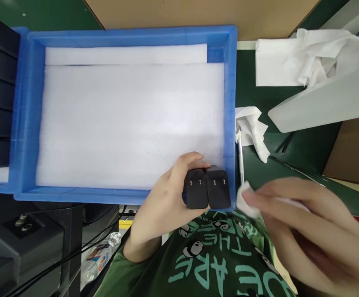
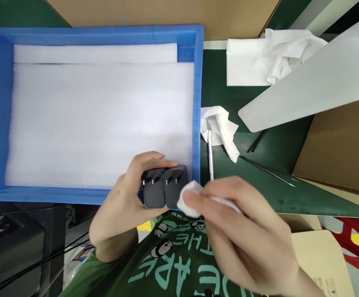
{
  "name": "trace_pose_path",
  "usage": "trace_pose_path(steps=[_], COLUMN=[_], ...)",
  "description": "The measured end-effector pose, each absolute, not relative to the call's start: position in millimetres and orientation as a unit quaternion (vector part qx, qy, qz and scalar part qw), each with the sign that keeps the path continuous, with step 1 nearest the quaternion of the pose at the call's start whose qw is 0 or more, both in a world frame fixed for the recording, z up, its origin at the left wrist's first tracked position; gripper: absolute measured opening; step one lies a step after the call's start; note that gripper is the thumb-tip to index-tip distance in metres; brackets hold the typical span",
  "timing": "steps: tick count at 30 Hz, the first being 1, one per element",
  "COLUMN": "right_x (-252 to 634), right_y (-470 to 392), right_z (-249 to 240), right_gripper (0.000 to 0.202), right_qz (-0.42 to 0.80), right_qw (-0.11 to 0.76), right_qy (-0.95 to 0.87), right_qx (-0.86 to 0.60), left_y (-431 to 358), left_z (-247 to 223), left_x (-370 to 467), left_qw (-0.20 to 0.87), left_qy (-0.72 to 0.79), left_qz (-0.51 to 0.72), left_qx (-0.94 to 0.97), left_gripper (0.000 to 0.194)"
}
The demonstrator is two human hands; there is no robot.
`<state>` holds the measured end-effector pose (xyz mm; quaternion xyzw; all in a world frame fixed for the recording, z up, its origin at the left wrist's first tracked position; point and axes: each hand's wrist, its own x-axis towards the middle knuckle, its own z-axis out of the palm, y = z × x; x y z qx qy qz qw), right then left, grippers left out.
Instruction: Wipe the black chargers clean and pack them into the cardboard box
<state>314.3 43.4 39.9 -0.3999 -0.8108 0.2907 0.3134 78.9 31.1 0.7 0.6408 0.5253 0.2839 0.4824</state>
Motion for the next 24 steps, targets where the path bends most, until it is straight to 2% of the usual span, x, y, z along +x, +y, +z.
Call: trace_pose_path(steps=[5,9,12,14,18,24], right_x=[287,274,274,278,287,293], right_y=[89,121,135,140,141,134], right_z=[36,32,33,34,35,31], right_gripper=[0.045,0.035,0.041,0.046,0.049,0.054], right_qz=[0.381,0.442,0.477,0.483,0.47,0.467], right_qw=[0.323,0.261,0.175,0.151,0.151,0.175], right_qy=[-0.784,-0.815,-0.844,-0.849,-0.853,-0.845], right_qx=[-0.368,-0.268,-0.17,-0.152,-0.168,-0.192], left_y=[31,31,31,31,31,31], left_z=[2,5,4,4,4,5], left_x=[79,79,79,80,80,80], left_qw=[0.491,0.49,0.487,0.498,0.514,0.51], left_qy=[0.53,0.541,0.544,0.54,0.537,0.531], left_qz=[0.283,0.273,0.265,0.264,0.259,0.267], left_qx=[0.631,0.627,0.629,0.625,0.617,0.622], left_gripper=[0.088,0.088,0.086,0.086,0.086,0.077])
